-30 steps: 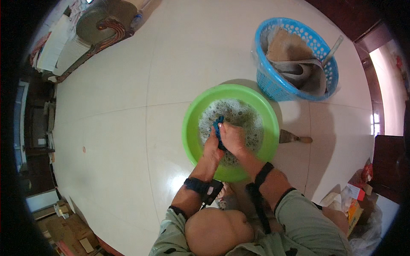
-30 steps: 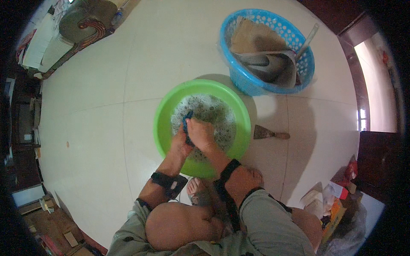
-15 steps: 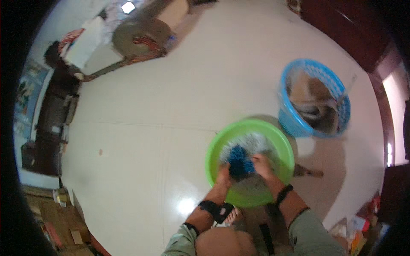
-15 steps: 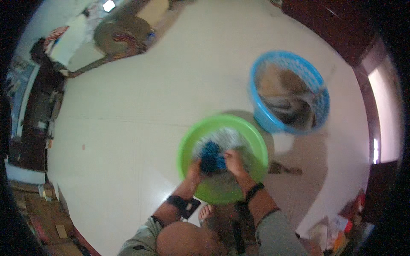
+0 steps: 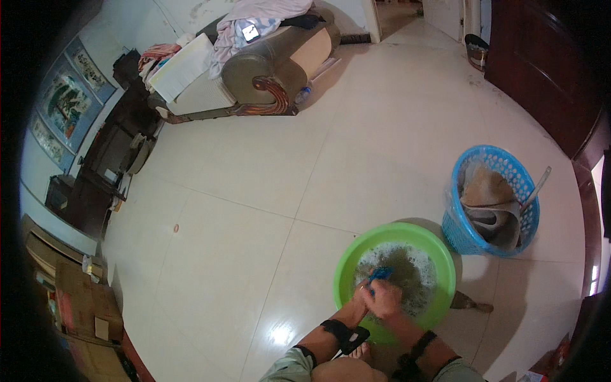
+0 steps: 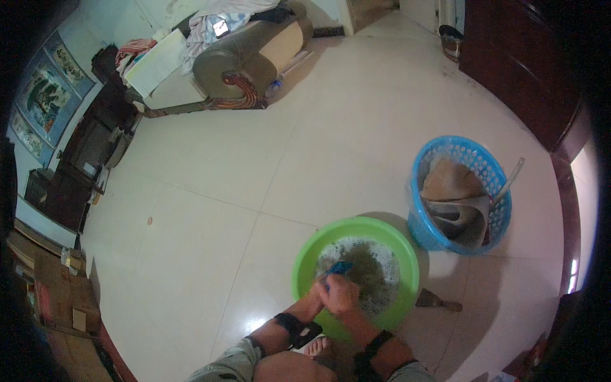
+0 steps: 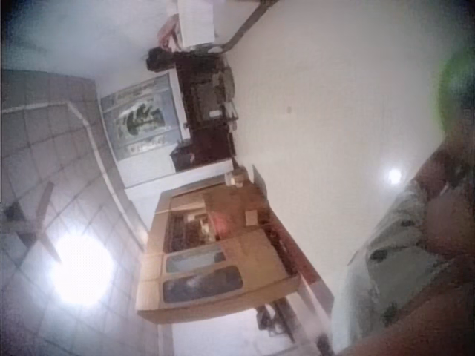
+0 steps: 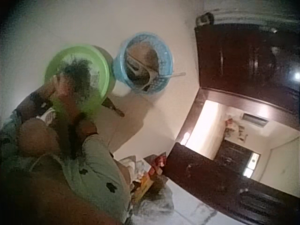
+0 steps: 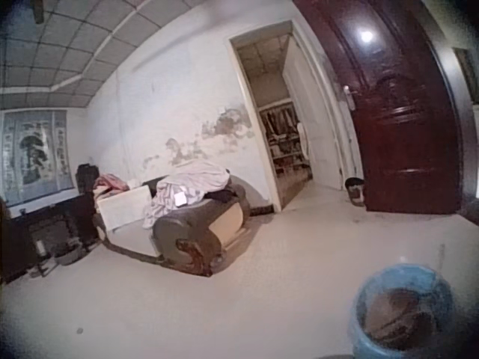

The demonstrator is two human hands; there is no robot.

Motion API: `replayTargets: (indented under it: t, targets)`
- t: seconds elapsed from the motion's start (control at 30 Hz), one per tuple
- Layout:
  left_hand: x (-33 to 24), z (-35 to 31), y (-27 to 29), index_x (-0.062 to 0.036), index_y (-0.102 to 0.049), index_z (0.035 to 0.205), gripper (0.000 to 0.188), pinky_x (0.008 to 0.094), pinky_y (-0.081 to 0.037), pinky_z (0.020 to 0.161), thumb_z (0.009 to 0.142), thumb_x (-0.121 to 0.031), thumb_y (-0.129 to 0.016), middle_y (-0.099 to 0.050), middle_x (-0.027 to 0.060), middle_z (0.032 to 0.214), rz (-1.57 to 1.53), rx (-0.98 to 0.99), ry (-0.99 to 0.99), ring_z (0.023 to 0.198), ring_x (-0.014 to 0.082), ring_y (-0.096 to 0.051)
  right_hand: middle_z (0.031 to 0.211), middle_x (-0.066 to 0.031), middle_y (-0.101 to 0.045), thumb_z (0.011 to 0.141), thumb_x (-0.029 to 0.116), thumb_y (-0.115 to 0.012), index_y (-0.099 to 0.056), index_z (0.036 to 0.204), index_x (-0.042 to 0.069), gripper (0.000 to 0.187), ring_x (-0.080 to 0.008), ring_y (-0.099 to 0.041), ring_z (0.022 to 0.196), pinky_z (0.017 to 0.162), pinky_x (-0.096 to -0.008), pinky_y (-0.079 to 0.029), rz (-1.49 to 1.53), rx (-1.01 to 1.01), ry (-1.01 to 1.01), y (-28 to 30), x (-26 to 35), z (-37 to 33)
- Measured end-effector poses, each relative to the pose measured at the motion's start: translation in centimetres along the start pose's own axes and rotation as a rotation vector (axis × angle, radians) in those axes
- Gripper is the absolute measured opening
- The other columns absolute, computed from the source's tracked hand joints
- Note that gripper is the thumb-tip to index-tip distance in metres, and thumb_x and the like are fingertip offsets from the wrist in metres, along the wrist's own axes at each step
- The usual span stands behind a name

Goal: The person scrapes the floor using a scraper and wipes it with a cloth.

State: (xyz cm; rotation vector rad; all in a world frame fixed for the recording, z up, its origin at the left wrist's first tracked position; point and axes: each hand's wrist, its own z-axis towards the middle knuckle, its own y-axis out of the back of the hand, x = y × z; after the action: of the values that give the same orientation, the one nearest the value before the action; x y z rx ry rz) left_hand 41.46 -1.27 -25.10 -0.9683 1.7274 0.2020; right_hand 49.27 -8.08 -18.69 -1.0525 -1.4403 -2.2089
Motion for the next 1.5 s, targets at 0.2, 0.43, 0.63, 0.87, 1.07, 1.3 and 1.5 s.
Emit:
replayTargets:
  t: [0.2,0.43,0.63,0.87,1.07,1.3,1.5]
  targets:
    - [0.0,1.9,-1.9,-0.0036,-0.051,0.104,0.032,0.0353,-0.046,0.073,0.089,-0.032,-0.045,-0.055,0.0100,0.100,-0.554,-0.373,0.331,0.088,0.0224,-0.055,0.062,-0.0197,-0.054,0.084,0.027,-0.048,-0.056,0.065,0.002,0.032,-0.0381,-0.053,0.058,0.051,-0.0435,-0.042,-0.074,-0.016,-0.251,-0.6,-3.8,1.4]
    - [-2.8,2.4,-5.9,0.0011,-0.045,0.116,0.050,0.0307,-0.046,0.075,0.083,-0.035,-0.057,-0.056,0.0088,0.101,0.026,0.017,0.274,0.088,0.0168,-0.055,0.081,-0.0034,-0.056,0.081,0.037,-0.057,-0.057,0.090,0.006,0.033,-0.0216,-0.054,0.067,0.061,-0.0358,-0.044,0.418,-0.050,-0.337,-2.0,-19.3,-2.9]
    - [-2.0,2.1,-1.0,0.0036,-0.036,0.124,0.062,0.0310,-0.045,0.079,0.080,-0.032,-0.062,-0.051,0.0121,0.112,-0.077,-0.300,0.350,0.095,0.0204,-0.053,0.080,-0.0038,-0.055,0.082,0.039,-0.057,-0.051,0.100,0.004,0.040,-0.0182,-0.053,0.065,0.059,-0.0370,-0.045,1.307,0.215,-0.928,1.4,-11.1,1.0]
    - [2.4,2.8,2.0,0.0031,-0.036,0.123,0.059,0.0374,-0.045,0.079,0.078,-0.023,-0.064,-0.050,0.0165,0.113,0.384,-0.300,0.249,0.097,0.0273,-0.053,0.074,-0.0117,-0.053,0.080,0.020,-0.058,-0.057,0.083,0.003,0.017,-0.0286,-0.052,0.061,0.059,-0.0427,-0.044,-0.268,0.259,-0.436,-1.8,-11.6,-0.8]
    - [4.6,3.0,2.3,0.0011,-0.042,0.119,0.043,0.0325,-0.043,0.077,0.081,-0.011,-0.056,-0.053,0.0122,0.109,0.263,-0.459,0.119,0.095,0.0212,-0.051,0.069,-0.0183,-0.054,0.076,0.019,-0.057,-0.059,0.075,0.000,0.019,-0.0332,-0.054,0.065,0.065,-0.0449,-0.043,-0.214,0.323,-0.291,0.2,-10.5,0.5]
    - [6.5,3.4,3.2,-0.0024,-0.053,0.100,0.037,0.0384,-0.044,0.072,0.086,-0.036,-0.049,-0.057,0.0124,0.096,-0.430,-0.225,0.293,0.081,0.0256,-0.054,0.060,-0.0182,-0.048,0.077,0.023,-0.056,-0.052,0.068,0.000,0.024,-0.0328,-0.050,0.055,0.053,-0.0429,-0.041,0.097,0.130,-0.272,-0.4,-2.7,0.4]
    - [10.5,2.2,2.8,-0.0057,-0.055,0.098,0.042,0.0384,-0.047,0.075,0.091,-0.042,-0.035,-0.060,0.0106,0.087,-0.467,0.009,-0.038,0.078,0.0246,-0.058,0.057,-0.0148,-0.050,0.074,0.022,-0.055,-0.054,0.065,0.001,0.023,-0.0311,-0.051,0.052,0.048,-0.0434,-0.041,-0.091,-0.008,0.161,0.2,-1.2,0.1]
